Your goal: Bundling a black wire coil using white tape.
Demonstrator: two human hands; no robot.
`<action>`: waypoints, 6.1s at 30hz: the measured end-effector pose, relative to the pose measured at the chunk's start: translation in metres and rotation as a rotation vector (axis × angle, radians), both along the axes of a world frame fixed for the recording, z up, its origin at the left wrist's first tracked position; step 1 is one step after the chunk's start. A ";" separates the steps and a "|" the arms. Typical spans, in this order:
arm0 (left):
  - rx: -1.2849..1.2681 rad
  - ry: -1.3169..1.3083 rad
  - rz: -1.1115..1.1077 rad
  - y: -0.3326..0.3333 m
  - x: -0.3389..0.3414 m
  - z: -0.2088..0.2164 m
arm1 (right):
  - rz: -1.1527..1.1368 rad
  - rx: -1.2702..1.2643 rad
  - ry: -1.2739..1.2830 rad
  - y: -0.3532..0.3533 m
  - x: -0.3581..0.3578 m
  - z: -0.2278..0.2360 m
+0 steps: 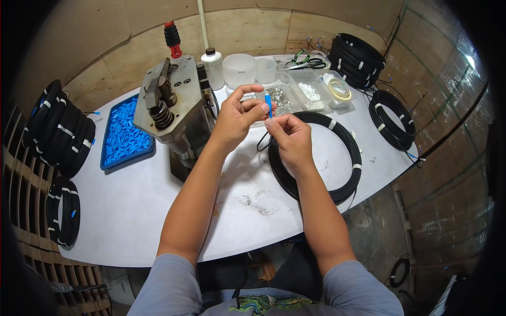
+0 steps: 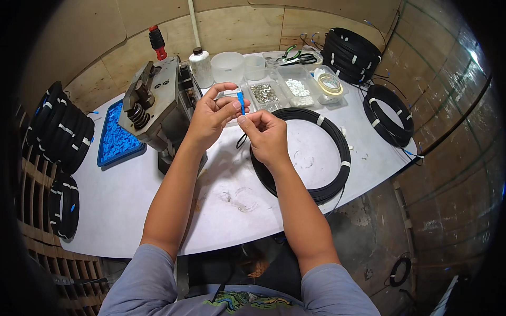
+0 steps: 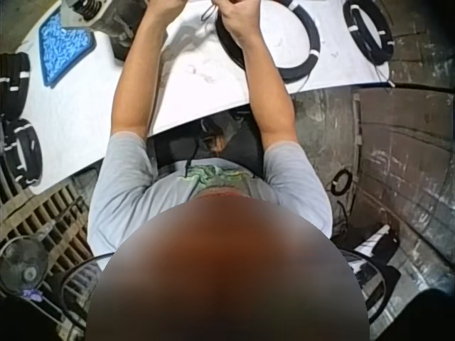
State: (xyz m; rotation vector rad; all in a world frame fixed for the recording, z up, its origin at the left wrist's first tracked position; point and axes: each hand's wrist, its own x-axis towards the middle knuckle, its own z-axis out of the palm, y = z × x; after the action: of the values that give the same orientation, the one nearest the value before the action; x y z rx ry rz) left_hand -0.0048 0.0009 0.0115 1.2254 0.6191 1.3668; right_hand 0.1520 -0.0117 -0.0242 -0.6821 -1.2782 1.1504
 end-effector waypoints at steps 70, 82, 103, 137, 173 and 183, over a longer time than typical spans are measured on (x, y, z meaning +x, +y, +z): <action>0.039 0.058 0.107 -0.001 0.009 0.000 | -0.001 0.017 -0.001 -0.001 0.001 0.002; 0.102 0.083 -0.040 -0.005 0.006 0.009 | 0.280 -0.089 0.124 0.001 0.007 0.005; -0.037 0.020 -0.110 0.003 0.002 -0.001 | 0.251 -0.114 0.113 0.002 0.007 0.001; 0.063 -0.041 0.039 -0.004 0.014 0.003 | 0.035 0.002 0.005 -0.005 0.000 0.007; -0.062 -0.153 0.006 0.004 0.009 -0.006 | 0.132 -0.100 -0.017 -0.006 0.006 0.014; -0.084 -0.164 -0.009 0.005 0.009 -0.006 | 0.131 -0.086 -0.034 -0.004 0.007 0.012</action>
State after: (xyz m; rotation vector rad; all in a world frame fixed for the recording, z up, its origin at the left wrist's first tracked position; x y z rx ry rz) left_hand 0.0042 0.0057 0.0058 1.0364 0.5497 1.4034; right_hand 0.1588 -0.0158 -0.0121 -0.6922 -1.3241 1.3121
